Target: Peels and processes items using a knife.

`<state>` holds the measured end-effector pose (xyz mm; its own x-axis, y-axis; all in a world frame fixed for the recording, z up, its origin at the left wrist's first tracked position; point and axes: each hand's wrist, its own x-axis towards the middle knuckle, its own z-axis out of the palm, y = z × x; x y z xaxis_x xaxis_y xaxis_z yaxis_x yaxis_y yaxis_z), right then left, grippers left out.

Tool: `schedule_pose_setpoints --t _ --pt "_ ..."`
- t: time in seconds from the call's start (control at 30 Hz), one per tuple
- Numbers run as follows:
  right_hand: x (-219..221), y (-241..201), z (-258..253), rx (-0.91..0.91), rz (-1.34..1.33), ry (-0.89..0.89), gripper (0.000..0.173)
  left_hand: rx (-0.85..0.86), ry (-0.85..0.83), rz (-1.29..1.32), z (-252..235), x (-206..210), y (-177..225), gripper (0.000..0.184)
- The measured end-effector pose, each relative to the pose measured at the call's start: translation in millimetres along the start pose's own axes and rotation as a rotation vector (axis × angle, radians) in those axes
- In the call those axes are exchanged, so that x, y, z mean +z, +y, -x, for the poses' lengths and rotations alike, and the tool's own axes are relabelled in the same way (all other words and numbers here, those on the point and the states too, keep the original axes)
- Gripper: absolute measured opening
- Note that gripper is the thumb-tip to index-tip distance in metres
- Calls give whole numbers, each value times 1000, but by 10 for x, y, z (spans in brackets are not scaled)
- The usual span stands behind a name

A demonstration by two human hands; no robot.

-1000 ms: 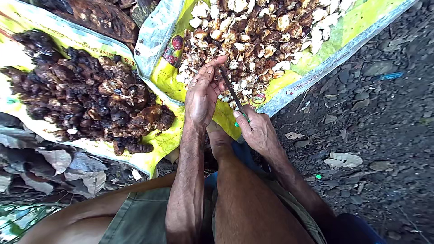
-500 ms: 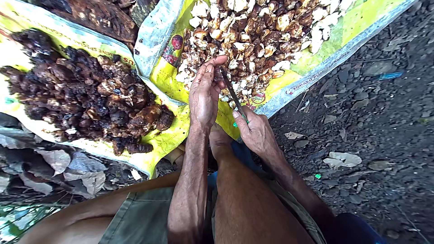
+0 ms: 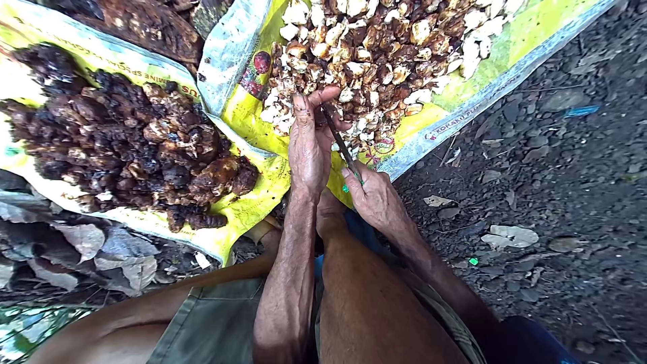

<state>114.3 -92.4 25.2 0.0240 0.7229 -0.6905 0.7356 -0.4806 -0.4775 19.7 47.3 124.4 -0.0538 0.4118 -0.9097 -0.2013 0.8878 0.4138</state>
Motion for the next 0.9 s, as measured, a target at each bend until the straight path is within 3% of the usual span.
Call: schedule_pose_setpoints --t 0.03,0.07,0.1,0.17,0.27,0.33,0.4,0.53,0.7,0.9 --pt "1 10 3 -4 5 -1 40 49 -23 -5 -63 -46 -66 57" --pt "-1 15 7 -5 8 -7 40 223 -106 45 -292 -186 -326 61" --pt "-2 16 13 -6 6 -13 40 524 -240 130 -735 -372 -749 66" --pt "-7 7 29 -3 -4 -33 40 674 -383 207 -1208 -541 -1030 61" --pt "-14 1 53 -4 -16 -50 39 676 -355 66 -1157 -581 -955 52" --pt "-32 -9 59 12 -15 -60 40 557 -298 -144 -778 -626 -793 45" --pt "-40 18 59 18 -19 -61 41 515 -281 -301 -629 -655 -715 46" --pt "-42 76 62 25 -28 -84 41 594 -323 -576 -630 -761 -622 55" --pt "-12 93 57 25 -54 -71 38 713 -405 -575 -1081 -738 -709 60" --pt "-7 135 55 36 -52 -113 37 684 -493 -594 -1145 -776 -722 55"
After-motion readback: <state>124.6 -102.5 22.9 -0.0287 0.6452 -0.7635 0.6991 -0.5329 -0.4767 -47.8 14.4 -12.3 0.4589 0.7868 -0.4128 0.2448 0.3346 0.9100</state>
